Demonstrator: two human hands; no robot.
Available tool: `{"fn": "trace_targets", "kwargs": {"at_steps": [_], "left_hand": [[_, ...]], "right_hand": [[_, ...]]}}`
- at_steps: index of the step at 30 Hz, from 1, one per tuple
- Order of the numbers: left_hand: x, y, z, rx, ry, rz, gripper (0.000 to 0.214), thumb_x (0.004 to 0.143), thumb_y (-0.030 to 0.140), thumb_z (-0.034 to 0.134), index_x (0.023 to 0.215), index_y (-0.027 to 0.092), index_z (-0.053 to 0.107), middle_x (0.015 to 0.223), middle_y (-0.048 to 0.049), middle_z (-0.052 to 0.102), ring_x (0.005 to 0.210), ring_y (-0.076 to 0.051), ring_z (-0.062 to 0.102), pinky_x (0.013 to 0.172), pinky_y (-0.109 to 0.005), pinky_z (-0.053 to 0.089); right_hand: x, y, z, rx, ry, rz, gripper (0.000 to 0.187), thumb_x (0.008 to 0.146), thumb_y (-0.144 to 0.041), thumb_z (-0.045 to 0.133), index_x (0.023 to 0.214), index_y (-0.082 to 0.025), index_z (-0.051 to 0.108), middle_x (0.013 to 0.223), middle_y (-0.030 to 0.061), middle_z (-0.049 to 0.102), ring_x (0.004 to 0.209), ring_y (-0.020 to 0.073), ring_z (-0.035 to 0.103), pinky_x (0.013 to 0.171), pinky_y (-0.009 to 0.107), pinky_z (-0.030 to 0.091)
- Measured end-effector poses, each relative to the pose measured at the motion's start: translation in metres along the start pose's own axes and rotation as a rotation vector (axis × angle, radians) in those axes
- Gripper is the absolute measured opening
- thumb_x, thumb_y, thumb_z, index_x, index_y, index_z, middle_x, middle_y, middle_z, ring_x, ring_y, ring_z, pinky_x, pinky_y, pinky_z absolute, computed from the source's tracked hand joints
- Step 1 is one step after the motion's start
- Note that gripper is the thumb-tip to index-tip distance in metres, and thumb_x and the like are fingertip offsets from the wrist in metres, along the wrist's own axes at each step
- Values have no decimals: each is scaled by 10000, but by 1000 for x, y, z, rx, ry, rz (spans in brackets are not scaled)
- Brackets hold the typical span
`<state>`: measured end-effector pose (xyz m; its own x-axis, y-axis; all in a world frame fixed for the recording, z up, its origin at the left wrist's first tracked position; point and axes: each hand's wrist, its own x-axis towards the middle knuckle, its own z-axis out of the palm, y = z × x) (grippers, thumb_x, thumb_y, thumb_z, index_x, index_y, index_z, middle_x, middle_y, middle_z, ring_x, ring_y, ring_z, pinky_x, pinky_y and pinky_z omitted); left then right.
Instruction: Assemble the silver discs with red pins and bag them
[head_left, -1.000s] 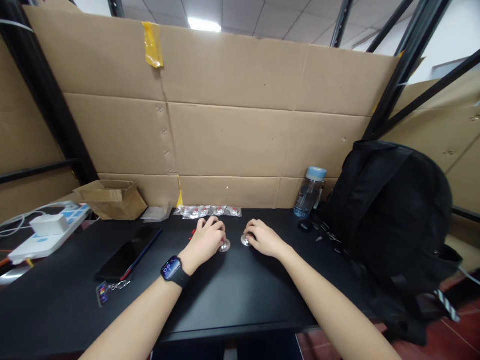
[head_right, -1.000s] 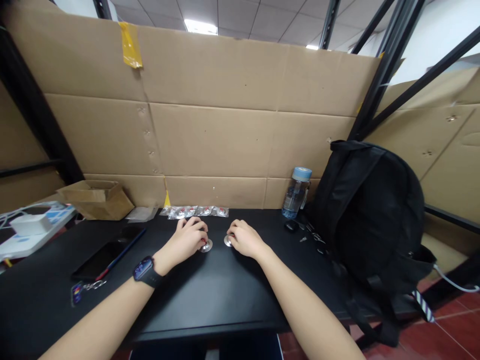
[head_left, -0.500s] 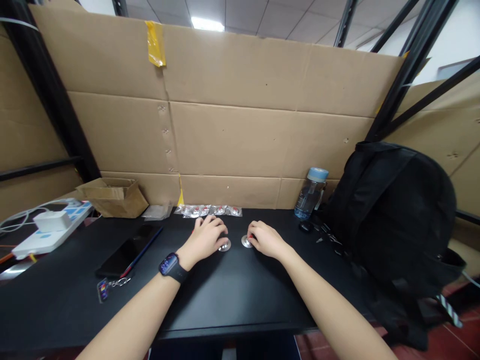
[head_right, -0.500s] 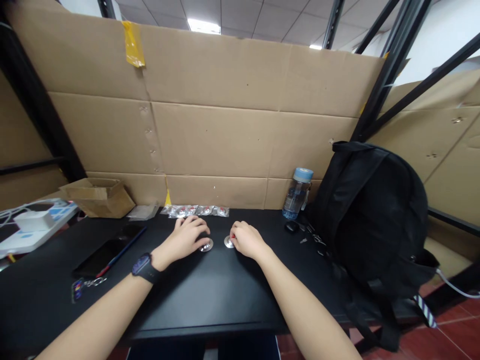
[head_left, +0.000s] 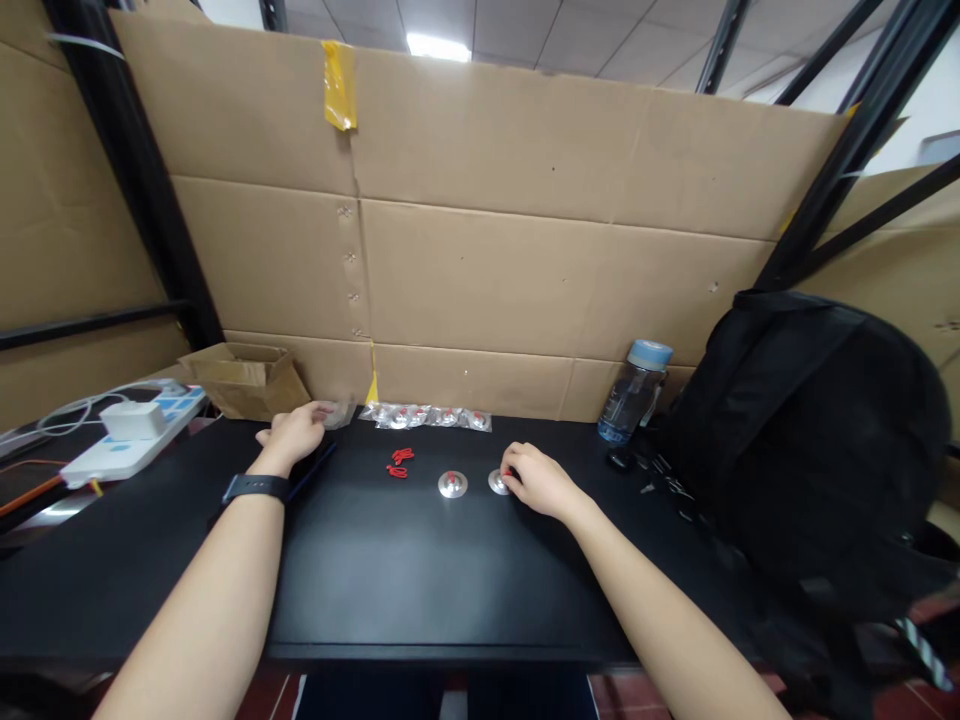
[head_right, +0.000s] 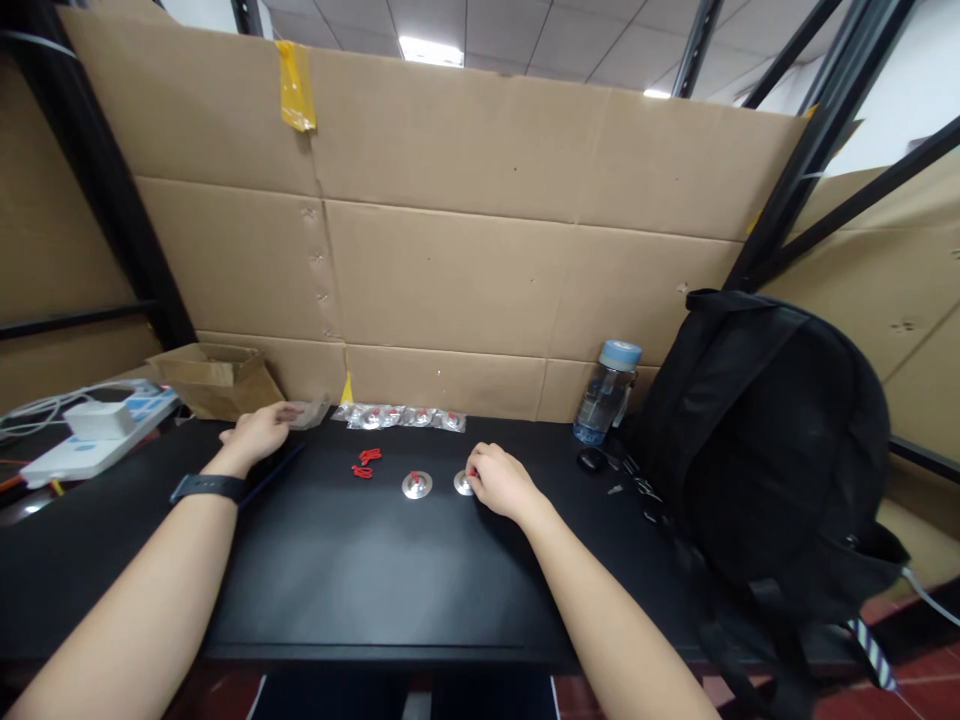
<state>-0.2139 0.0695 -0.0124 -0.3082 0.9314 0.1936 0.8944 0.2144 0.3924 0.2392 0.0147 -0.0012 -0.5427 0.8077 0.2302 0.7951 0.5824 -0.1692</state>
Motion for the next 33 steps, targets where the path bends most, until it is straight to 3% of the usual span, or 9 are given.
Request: {"fn": "trace_targets", "kwargs": {"at_steps": [4, 10, 14, 19, 24, 26, 29, 31, 33], "left_hand": [[0, 8, 8, 23, -70, -39, 539, 771, 210, 549, 1283, 353, 636, 1311, 8, 687, 1237, -338, 554, 970, -464, 377], [2, 14, 19, 116, -95, 6, 589, 783, 262, 528, 1358, 363, 607, 1353, -74, 654, 1196, -379, 575, 968, -493, 372], [0, 17, 23, 111, -77, 39, 559, 775, 271, 528, 1318, 338, 646, 1323, -106, 664, 1186, -378, 576, 964, -516, 372], [-8, 26, 27, 97, 2, 98, 478, 772, 286, 537, 1218, 258, 705, 1305, -131, 667, 1295, -409, 462, 999, -553, 344], [-9, 26, 20, 106, 25, 106, 437, 835, 313, 496, 1212, 211, 692, 1357, -145, 627, 1279, -399, 461, 994, -540, 352], [-10, 25, 14, 121, 79, 104, 438, 876, 348, 467, 1234, 201, 672, 1394, -147, 594, 1279, -399, 449, 983, -541, 358], [-18, 34, 4, 115, 302, 81, 446, 908, 357, 449, 1288, 206, 629, 1411, -142, 566, 1285, -391, 422, 960, -541, 369], [-29, 51, -1, 81, 450, 134, 452, 922, 316, 444, 1331, 194, 595, 1419, -146, 558, 1278, -370, 424, 956, -523, 373], [-44, 77, -1, 48, 500, 255, 445, 936, 289, 442, 1350, 202, 579, 1422, -137, 563, 1273, -350, 432, 964, -511, 366]], "right_hand": [[0, 0, 0, 23, -1, -1, 91, 916, -184, 594, 862, -191, 666, 1003, 57, 637, 939, 184, 583, 808, 278, 441], [0, 1, 3, 35, 5, -13, 88, 919, -174, 591, 866, -189, 660, 998, 56, 629, 939, 178, 583, 842, 277, 445], [0, 1, 3, 30, -4, -1, 77, 913, -174, 598, 869, -192, 659, 1008, 60, 629, 955, 185, 584, 823, 277, 445], [0, 0, 1, 42, -9, 2, 74, 912, -186, 601, 869, -189, 661, 1017, 61, 632, 946, 185, 586, 823, 278, 447], [-2, -3, -1, 42, 2, 5, 78, 900, -179, 600, 865, -190, 668, 1008, 62, 639, 949, 191, 588, 830, 284, 449], [-3, -3, -1, 42, 11, 4, 79, 894, -180, 597, 865, -195, 669, 1006, 60, 641, 951, 194, 591, 828, 283, 450], [-3, -1, 1, 58, 12, 9, 75, 890, -193, 597, 865, -202, 667, 992, 53, 644, 935, 191, 598, 808, 278, 455], [-2, 1, 2, 71, 16, 15, 72, 886, -190, 597, 867, -203, 666, 982, 50, 645, 934, 191, 601, 810, 277, 456], [-1, 3, 3, 88, 25, 16, 73, 885, -188, 597, 869, -204, 666, 973, 49, 644, 940, 191, 603, 827, 278, 457]]}}
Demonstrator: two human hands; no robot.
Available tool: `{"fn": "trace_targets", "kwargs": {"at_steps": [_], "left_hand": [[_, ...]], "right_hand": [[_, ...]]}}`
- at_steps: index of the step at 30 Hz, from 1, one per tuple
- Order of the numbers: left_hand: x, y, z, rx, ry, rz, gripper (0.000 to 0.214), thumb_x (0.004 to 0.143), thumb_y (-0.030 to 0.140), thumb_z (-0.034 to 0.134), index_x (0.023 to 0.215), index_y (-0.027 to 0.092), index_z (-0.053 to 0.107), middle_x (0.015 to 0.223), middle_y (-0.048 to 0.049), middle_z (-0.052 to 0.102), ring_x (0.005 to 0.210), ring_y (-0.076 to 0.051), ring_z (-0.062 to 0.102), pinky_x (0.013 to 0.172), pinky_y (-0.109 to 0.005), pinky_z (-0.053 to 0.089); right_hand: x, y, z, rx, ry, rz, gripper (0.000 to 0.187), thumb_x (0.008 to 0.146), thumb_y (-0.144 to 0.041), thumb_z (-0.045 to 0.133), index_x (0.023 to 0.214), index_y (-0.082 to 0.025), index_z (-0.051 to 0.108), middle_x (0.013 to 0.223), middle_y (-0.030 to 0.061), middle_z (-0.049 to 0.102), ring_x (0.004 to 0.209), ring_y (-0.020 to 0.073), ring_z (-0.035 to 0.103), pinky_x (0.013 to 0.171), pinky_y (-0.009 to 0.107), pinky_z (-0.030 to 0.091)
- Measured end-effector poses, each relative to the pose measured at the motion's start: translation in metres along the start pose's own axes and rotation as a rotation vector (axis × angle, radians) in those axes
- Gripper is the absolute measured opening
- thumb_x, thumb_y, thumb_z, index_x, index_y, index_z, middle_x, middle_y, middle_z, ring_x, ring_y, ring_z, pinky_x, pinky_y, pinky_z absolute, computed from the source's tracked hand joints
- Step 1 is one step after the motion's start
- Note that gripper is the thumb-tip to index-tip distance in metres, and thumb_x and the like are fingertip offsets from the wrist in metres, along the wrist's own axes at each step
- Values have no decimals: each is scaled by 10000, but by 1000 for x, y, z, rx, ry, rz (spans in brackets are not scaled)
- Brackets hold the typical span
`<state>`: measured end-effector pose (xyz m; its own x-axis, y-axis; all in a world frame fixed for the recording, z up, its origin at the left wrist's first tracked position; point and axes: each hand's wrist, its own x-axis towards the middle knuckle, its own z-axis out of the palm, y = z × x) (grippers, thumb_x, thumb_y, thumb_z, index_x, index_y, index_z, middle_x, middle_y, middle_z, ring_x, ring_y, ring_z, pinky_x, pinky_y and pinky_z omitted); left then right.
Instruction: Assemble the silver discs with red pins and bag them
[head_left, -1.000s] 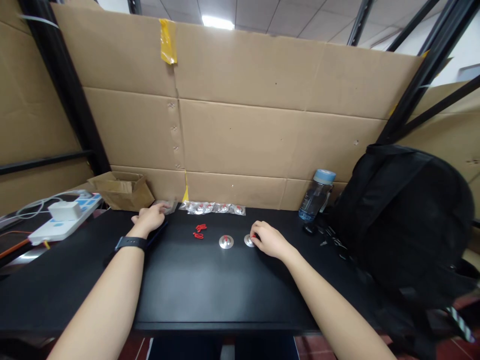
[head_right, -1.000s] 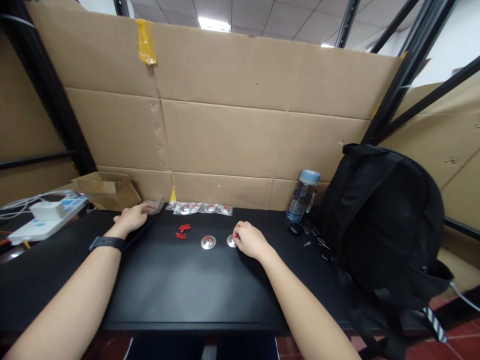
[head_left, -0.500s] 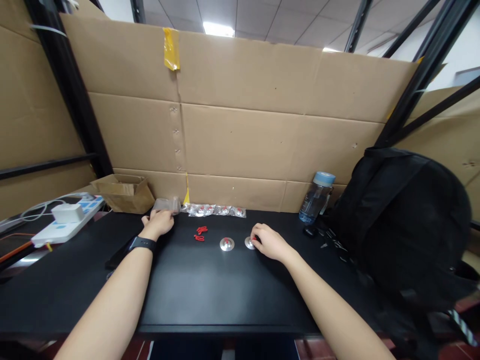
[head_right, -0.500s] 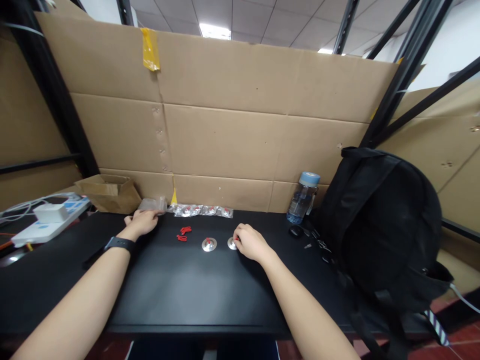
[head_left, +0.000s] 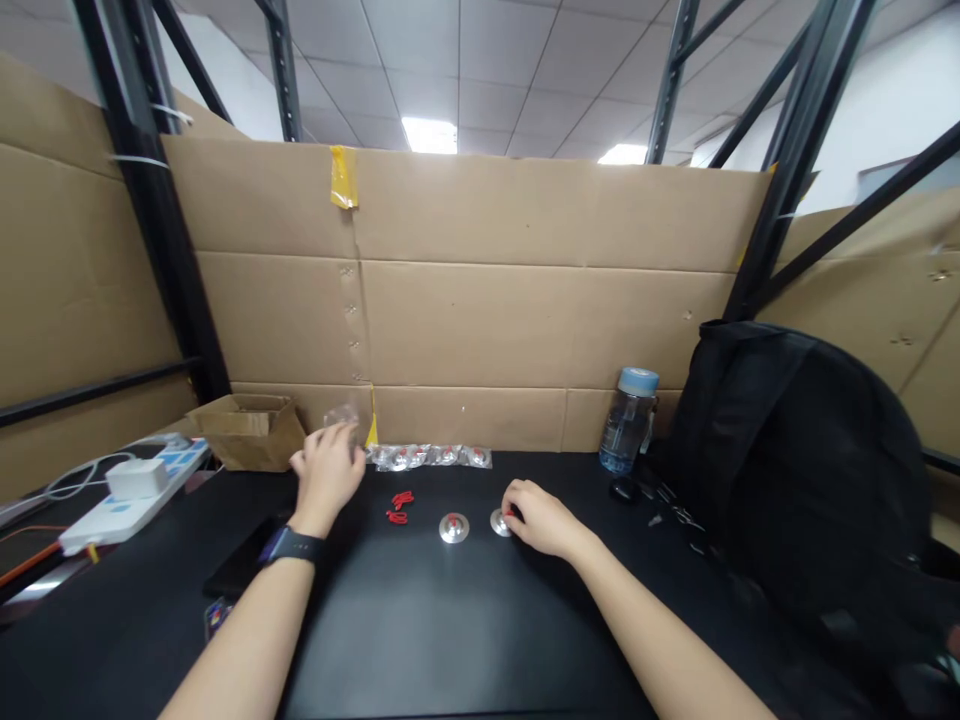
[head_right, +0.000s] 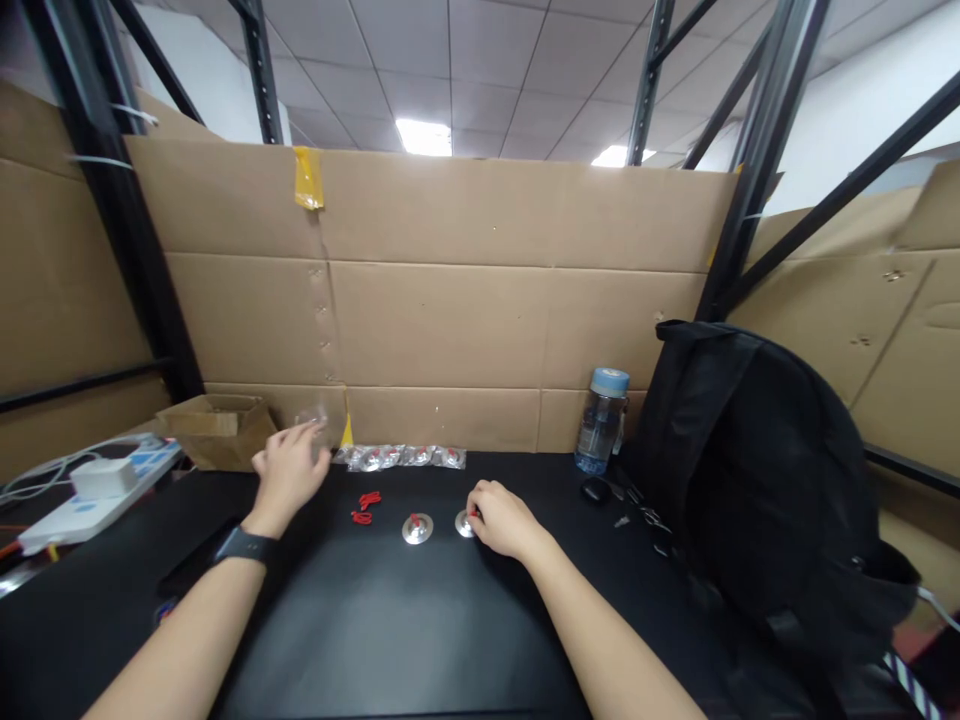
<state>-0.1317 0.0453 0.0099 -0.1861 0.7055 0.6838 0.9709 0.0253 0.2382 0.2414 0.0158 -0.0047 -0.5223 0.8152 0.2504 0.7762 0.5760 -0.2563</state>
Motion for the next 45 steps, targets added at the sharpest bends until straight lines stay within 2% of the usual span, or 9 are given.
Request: {"fn": "trace_targets", "kwargs": {"at_steps": [6, 9, 11, 17, 21, 27, 33, 40, 45], "left_hand": [[-39, 95, 1, -166, -165, 526, 385, 1009, 360, 431, 1354, 269, 577, 1412, -78, 588, 1315, -304, 419, 1047, -500, 300], [-61, 121, 6, -266, -274, 718, 415, 1026, 460, 400, 1342, 269, 588, 1363, -78, 616, 1288, -282, 440, 1038, -467, 319], [-71, 129, 9, -298, -324, 773, 441, 1029, 489, 381, 1340, 259, 592, 1328, -90, 630, 1249, -277, 467, 1012, -453, 336], [-75, 126, 14, -279, -359, 748, 430, 1031, 481, 385, 1295, 234, 617, 1273, -102, 651, 1240, -289, 465, 996, -456, 327], [-65, 118, 8, -286, -382, 722, 349, 988, 454, 502, 1232, 250, 646, 1235, -81, 669, 1196, -287, 496, 990, -448, 316], [-55, 108, -8, -286, -523, 782, 129, 924, 287, 614, 882, 276, 736, 850, -15, 709, 947, -219, 578, 889, -391, 303], [-57, 111, -9, -193, -506, 805, 208, 921, 155, 583, 777, 247, 701, 792, -12, 693, 922, -224, 580, 846, -415, 286], [-57, 111, -8, -105, -432, 766, 172, 938, 184, 586, 796, 207, 679, 854, -43, 676, 936, -243, 563, 900, -474, 327], [-59, 111, -8, -147, -295, 767, 121, 897, 147, 625, 807, 213, 668, 1187, -70, 640, 1220, -315, 476, 969, -514, 328]], "right_hand": [[0, 2, 2, 11, -1, 7, 56, 883, -196, 614, 872, -200, 669, 993, 52, 643, 951, 193, 605, 837, 281, 456], [0, 2, 2, 10, 7, 5, 52, 884, -199, 613, 873, -201, 664, 994, 51, 648, 967, 200, 602, 839, 285, 459], [0, 1, 2, 14, 11, 3, 46, 883, -203, 614, 874, -203, 660, 996, 50, 653, 981, 205, 600, 846, 289, 461], [-1, -1, 0, 1, 2, -1, 66, 895, -214, 598, 870, -201, 658, 998, 53, 656, 975, 209, 598, 841, 294, 459], [-1, -3, -2, -13, -7, -2, 73, 894, -213, 598, 880, -198, 669, 1001, 58, 653, 971, 206, 599, 833, 287, 456], [0, -3, -3, -47, -20, -9, 77, 886, -178, 590, 876, -192, 665, 987, 60, 656, 949, 210, 599, 815, 287, 443], [1, -4, -3, -105, -40, -28, 89, 907, -175, 563, 876, -192, 646, 984, 66, 651, 931, 214, 586, 801, 296, 437], [-1, -5, -3, -127, -42, -75, 76, 920, -176, 550, 892, -187, 620, 977, 74, 630, 917, 219, 576, 807, 313, 460], [-2, -6, -2, -40, 33, -110, 76, 918, -167, 561, 876, -191, 620, 1153, 92, 601, 1047, 234, 565, 925, 354, 476]]}}
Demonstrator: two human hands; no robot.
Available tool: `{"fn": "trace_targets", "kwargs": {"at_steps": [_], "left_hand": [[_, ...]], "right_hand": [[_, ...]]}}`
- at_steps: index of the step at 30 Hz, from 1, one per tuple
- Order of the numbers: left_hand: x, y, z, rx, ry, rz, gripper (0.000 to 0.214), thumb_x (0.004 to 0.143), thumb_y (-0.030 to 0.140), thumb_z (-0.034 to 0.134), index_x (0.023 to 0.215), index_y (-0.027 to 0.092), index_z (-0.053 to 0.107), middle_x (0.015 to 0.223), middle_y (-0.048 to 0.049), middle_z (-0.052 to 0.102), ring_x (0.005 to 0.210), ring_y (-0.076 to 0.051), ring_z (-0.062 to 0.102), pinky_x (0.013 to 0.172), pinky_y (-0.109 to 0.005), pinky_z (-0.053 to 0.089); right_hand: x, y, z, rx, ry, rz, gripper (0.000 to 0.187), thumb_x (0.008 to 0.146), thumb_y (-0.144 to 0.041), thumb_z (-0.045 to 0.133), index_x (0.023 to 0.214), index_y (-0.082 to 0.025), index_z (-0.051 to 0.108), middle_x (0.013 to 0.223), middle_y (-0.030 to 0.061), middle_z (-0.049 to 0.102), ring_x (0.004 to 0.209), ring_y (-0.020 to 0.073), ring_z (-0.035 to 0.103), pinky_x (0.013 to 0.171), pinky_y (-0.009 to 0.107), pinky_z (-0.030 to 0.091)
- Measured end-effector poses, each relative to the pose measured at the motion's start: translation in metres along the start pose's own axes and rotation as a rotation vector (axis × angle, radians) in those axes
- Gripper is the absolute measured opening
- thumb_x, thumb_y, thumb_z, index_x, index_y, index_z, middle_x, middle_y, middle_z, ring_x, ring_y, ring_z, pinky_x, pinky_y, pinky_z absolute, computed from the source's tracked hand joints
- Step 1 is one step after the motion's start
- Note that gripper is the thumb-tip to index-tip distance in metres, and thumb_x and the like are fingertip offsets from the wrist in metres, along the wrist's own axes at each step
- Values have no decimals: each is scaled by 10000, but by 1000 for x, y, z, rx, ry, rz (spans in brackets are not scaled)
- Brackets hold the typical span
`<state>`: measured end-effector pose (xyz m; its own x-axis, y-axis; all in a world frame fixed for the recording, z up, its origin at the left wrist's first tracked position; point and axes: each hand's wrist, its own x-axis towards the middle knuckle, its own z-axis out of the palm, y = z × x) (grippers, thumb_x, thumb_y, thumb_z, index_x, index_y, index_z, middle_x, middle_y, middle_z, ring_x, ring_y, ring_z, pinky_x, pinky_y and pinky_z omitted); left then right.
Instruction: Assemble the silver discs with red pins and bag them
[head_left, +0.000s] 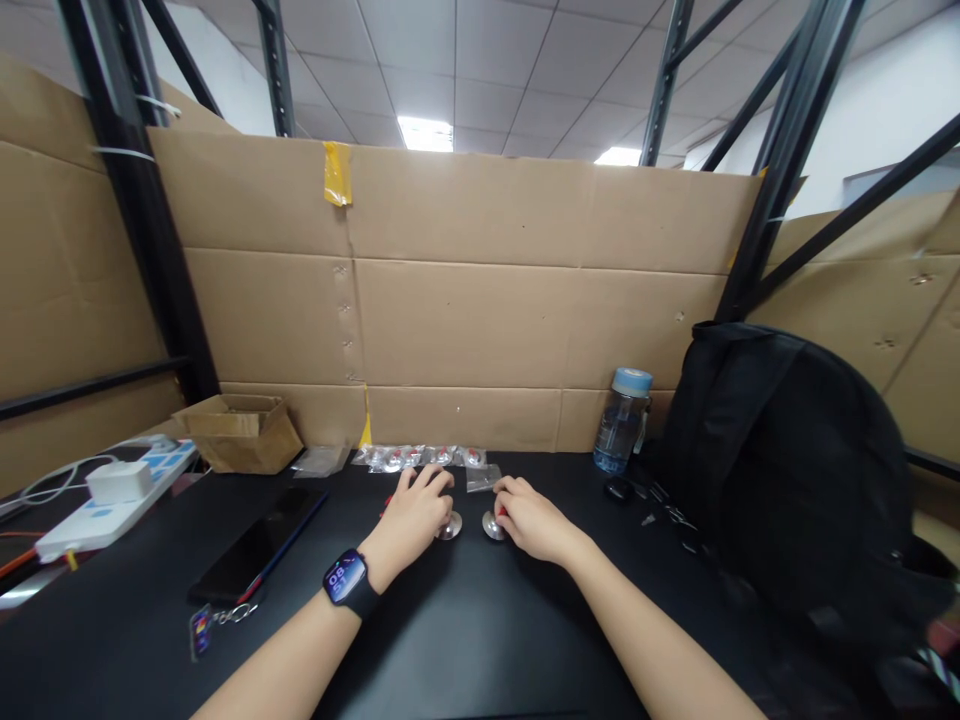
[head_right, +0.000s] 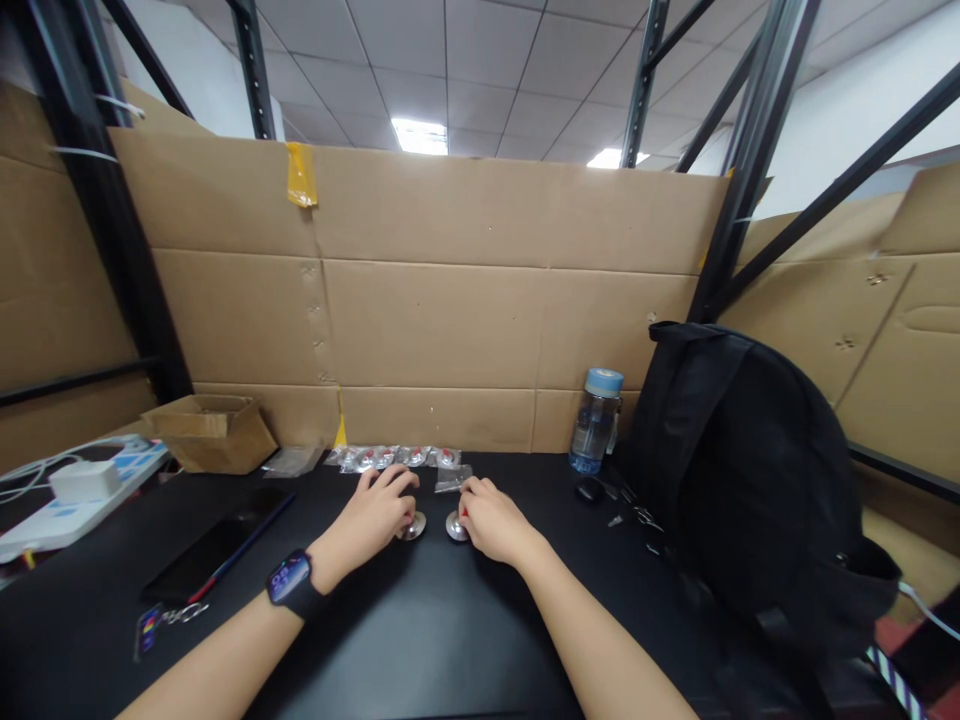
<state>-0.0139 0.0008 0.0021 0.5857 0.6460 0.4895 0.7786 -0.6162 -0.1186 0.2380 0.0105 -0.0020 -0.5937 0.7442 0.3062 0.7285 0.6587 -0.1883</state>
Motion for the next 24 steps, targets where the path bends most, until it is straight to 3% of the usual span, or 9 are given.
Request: {"fn": "trace_targets", "kwargs": {"at_steps": [3, 9, 15, 21, 24], "left_hand": [[1, 3, 3, -104, 49, -56, 123, 918, 158, 592, 855, 235, 663, 1294, -45, 595, 1300, -317, 416, 978, -505, 348], [6, 7, 10, -343, 116, -220, 136, 982, 297, 529, 955, 269, 660, 1319, -40, 569, 1264, -283, 445, 976, -477, 386], [7, 9, 10, -447, 164, -300, 164, 994, 355, 514, 955, 279, 654, 1305, -35, 568, 1254, -271, 463, 988, -474, 375], [9, 15, 10, -537, 179, -330, 189, 1005, 391, 497, 986, 284, 652, 1268, -32, 571, 1243, -258, 471, 985, -452, 380], [10, 17, 10, -537, 180, -331, 194, 998, 400, 512, 969, 278, 660, 1250, -31, 576, 1231, -260, 477, 970, -446, 387]], "right_hand": [[1, -2, 1, 89, 81, 8, 77, 926, -169, 558, 882, -203, 612, 1247, 83, 570, 1120, 237, 546, 970, 376, 474], [6, -10, 2, 307, 277, 34, 77, 956, -218, 541, 938, -227, 615, 1300, 76, 536, 1222, 239, 518, 980, 390, 476], [10, -18, 3, 516, 421, 84, 143, 978, -309, 531, 923, -219, 628, 1233, 78, 546, 990, 181, 620, 867, 335, 518], [12, -26, 8, 667, 467, 49, 151, 953, -340, 582, 934, -206, 651, 1195, 92, 570, 1033, 201, 634, 850, 325, 548], [13, -30, 9, 837, 427, 79, 187, 934, -379, 608, 913, -196, 641, 1232, 100, 580, 942, 191, 683, 804, 331, 587]]}}
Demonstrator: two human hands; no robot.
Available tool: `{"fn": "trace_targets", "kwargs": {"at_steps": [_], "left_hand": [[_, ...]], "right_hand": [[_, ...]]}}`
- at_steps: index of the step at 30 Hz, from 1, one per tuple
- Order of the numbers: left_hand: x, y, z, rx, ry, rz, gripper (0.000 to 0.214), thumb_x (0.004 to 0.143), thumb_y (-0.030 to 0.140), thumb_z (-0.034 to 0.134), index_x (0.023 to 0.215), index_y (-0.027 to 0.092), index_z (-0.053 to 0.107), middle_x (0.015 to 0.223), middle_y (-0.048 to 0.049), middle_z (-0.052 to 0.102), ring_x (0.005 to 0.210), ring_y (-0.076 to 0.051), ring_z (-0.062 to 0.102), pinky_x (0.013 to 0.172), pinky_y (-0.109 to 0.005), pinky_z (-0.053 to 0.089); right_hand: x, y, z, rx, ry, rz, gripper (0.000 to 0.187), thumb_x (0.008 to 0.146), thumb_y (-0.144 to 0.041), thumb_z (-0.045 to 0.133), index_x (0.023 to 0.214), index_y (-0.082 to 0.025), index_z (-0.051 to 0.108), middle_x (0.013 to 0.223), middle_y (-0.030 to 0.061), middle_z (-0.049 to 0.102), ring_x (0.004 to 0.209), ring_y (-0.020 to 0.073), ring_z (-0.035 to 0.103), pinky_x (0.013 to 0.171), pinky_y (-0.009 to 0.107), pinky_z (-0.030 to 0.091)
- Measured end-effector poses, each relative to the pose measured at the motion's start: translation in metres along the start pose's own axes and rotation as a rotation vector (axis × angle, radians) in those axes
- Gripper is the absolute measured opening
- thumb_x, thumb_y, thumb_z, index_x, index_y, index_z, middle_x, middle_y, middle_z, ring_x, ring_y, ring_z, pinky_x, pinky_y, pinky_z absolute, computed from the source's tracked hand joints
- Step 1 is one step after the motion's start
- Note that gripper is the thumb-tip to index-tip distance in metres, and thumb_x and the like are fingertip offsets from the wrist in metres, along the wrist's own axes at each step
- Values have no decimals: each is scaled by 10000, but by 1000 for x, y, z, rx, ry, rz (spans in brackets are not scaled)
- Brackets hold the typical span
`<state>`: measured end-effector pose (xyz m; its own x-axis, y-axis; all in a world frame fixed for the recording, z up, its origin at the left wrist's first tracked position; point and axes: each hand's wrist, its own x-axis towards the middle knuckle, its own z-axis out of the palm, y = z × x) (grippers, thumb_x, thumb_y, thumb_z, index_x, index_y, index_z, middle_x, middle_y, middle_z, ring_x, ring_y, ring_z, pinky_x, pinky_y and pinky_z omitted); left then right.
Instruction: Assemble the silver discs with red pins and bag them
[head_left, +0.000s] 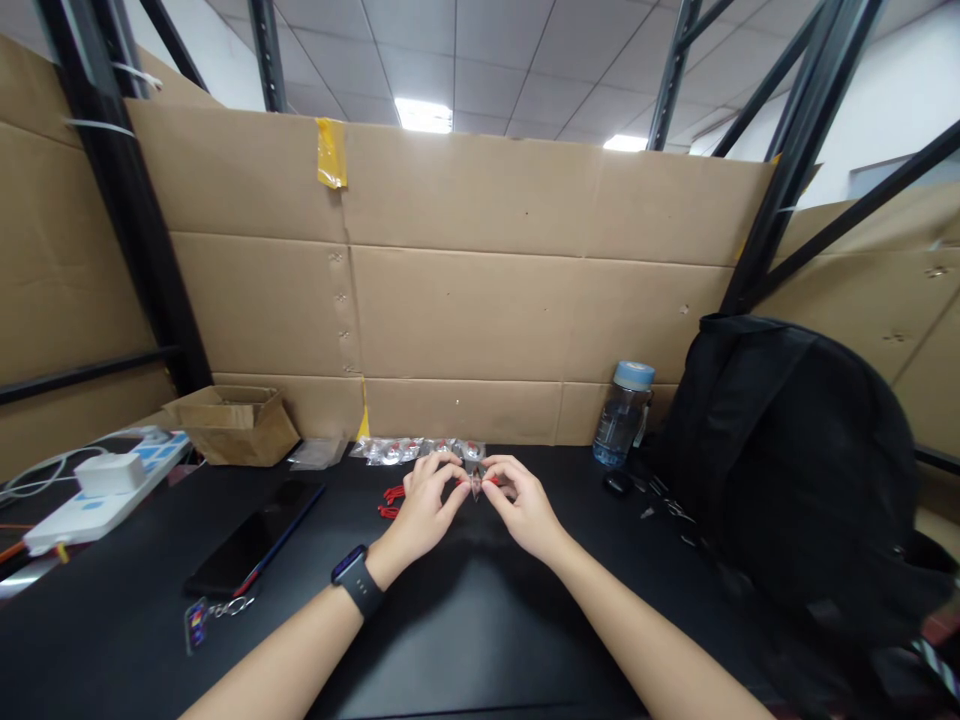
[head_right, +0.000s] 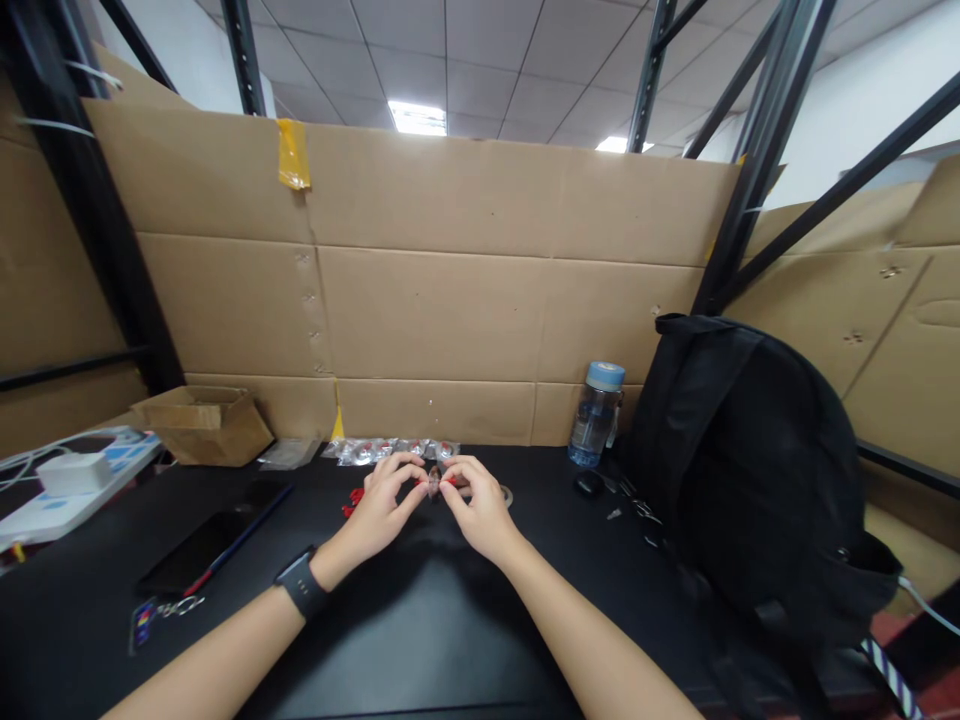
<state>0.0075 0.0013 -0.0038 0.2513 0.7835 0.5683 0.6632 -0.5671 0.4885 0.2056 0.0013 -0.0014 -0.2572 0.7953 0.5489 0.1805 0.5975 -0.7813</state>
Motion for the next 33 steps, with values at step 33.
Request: {"fn": "trace_targets", "kwargs": {"at_steps": [33], "left_hand": [[1, -1, -2, 11, 29, 12, 226, 973, 439, 543, 972, 279, 702, 1201, -42, 603, 1190, -260, 504, 1031, -460, 372]], "right_hand": [[-1, 2, -1, 388, -90, 235, 599, 658, -305, 884, 1214, -246, 672, 1214, 80, 670, 870, 193, 738, 885, 393, 603]]}}
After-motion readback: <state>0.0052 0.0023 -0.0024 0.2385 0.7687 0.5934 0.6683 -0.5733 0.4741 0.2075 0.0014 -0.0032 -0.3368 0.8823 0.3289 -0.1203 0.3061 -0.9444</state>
